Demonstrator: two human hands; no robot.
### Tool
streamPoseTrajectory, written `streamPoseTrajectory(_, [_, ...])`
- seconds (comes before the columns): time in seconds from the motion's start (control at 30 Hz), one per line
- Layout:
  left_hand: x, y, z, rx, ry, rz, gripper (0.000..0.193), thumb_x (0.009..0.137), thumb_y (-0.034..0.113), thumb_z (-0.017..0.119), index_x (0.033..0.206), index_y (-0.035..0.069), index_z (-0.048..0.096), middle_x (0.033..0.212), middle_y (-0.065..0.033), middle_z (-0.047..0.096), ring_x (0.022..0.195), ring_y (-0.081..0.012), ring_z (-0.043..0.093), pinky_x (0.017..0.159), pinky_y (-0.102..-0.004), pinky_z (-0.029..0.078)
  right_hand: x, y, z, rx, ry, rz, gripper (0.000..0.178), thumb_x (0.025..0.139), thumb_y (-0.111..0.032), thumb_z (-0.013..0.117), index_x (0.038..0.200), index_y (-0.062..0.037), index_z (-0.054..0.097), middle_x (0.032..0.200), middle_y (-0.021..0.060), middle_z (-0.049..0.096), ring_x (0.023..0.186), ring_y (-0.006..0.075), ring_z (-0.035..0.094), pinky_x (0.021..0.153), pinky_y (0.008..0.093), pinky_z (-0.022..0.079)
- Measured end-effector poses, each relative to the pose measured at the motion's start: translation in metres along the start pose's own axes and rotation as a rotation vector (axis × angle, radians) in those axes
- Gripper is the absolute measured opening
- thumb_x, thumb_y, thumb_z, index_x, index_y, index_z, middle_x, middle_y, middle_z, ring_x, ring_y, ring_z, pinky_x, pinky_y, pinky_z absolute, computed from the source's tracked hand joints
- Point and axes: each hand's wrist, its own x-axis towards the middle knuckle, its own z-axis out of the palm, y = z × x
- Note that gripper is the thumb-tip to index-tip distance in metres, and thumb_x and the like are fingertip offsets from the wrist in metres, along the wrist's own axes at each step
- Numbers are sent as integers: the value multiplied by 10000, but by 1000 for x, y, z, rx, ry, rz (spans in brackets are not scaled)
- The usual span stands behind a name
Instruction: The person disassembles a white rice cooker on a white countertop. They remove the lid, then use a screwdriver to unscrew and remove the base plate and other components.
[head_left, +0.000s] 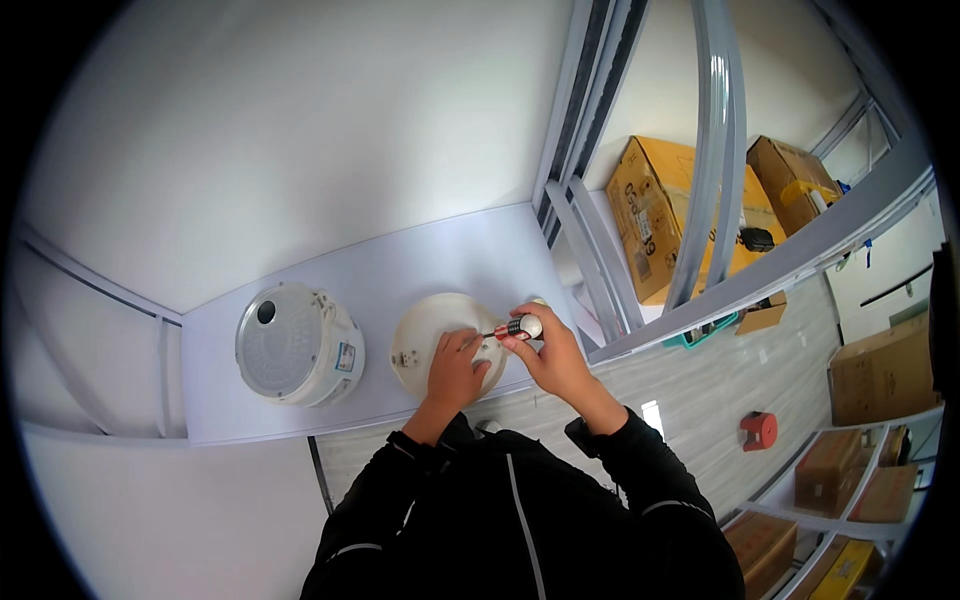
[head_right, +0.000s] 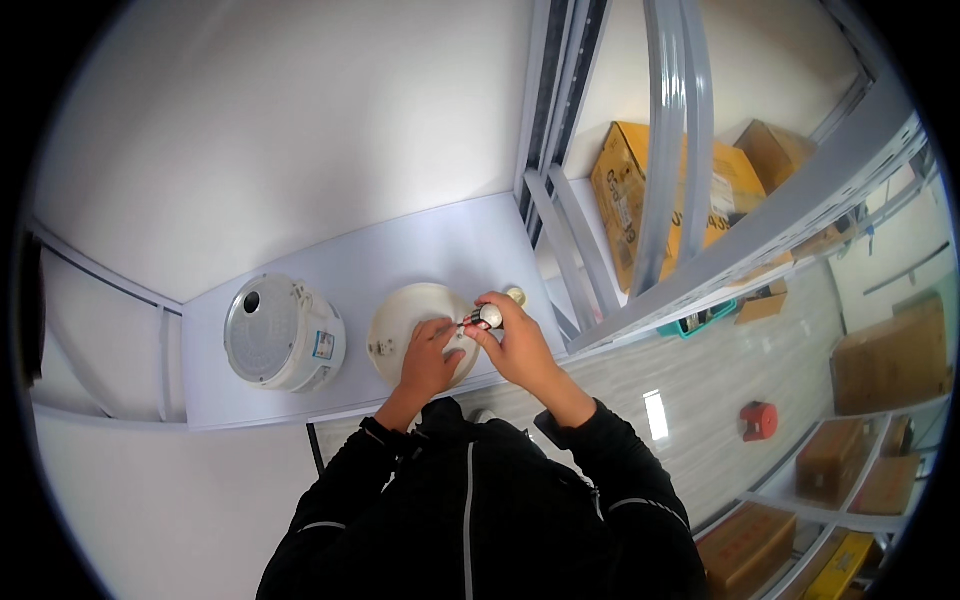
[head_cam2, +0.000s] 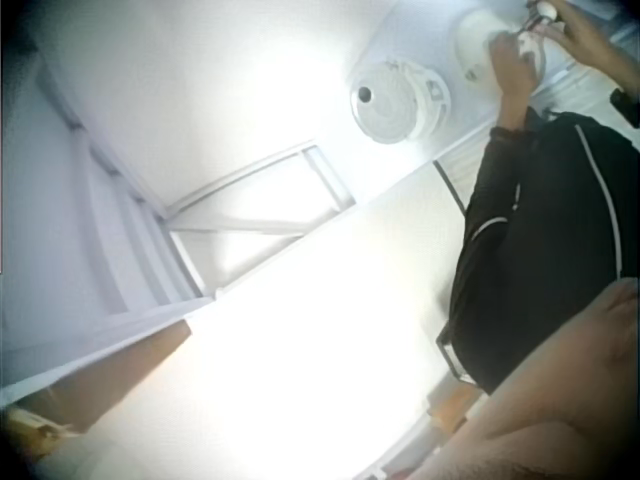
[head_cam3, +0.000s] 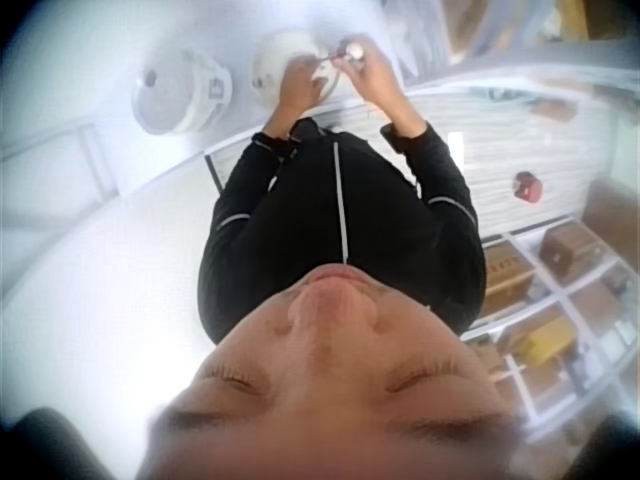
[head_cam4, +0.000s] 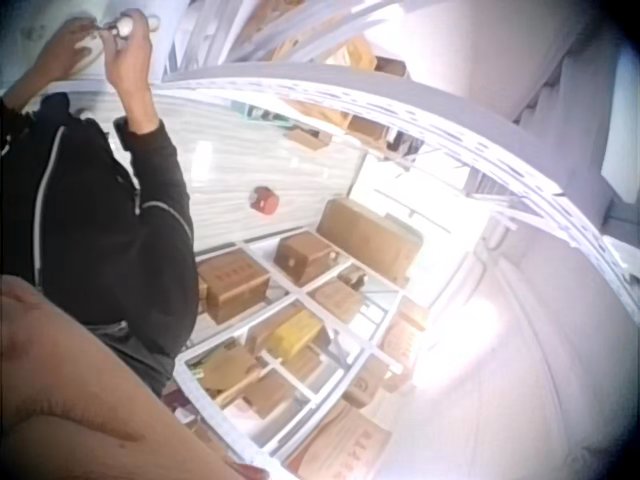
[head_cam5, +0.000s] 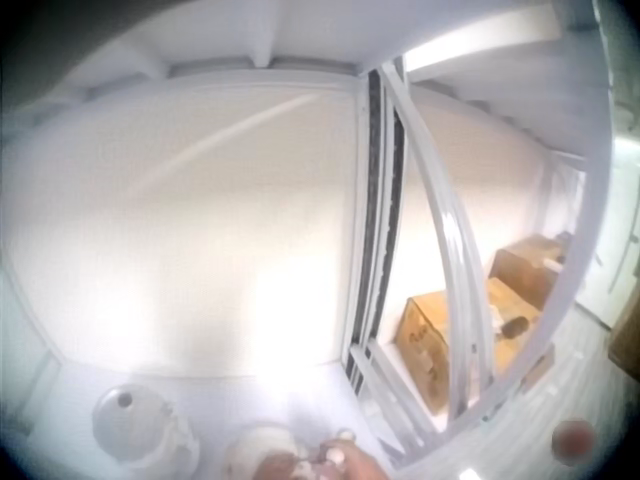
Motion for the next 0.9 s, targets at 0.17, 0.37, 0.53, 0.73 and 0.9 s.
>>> streamPoseTrajectory(0.17, [-1,-4,1,-38,20,22,509,788,148,849,1259,7,720,1352,-135,630,1261,-373,567,1074,-460,490,1,2,2,14,-11,38,439,955,-194,814,1303,-49,590,1124,176,732,1004,373,734,859,411,576])
streamPoseTrajectory(0.37, [-1,-3,0,-48,9,13,503,798,151,850,1260,4,718,1346,-130,627,1271,-363,562,1076,-453,491,0,2,3,41,-1,39,443,956,-199,815,1305,-48,589,1134,178,729,1014,363,741,866,411,581])
streamPoseTrajectory(0.53, [-1,-2,0,-36,6,12,503,803,155,851,1263,2,717,1351,-124,625,1280,-357,558,1081,-450,489,0,4,3,4,-7,18,468,939,-186,828,1313,-43,587,1156,192,706,1011,371,727,845,407,582])
streamPoseTrajectory(0.73, [0,-1,0,-32,4,16,511,771,122,859,1250,15,714,1328,-113,640,1252,-347,564,1076,-437,487,9,-7,-4,-217,-32,-31,591,877,-80,851,1386,-32,555,1289,205,626,1101,330,688,874,399,569])
streamPoseTrajectory(0.9, [2,-2,-2,-26,-12,49,514,764,126,865,1241,19,707,1314,-110,644,1252,-346,563,1081,-433,481,20,-13,-10,-209,-61,-195,567,851,-39,811,1372,-67,587,1214,202,646,1071,412,663,860,449,562])
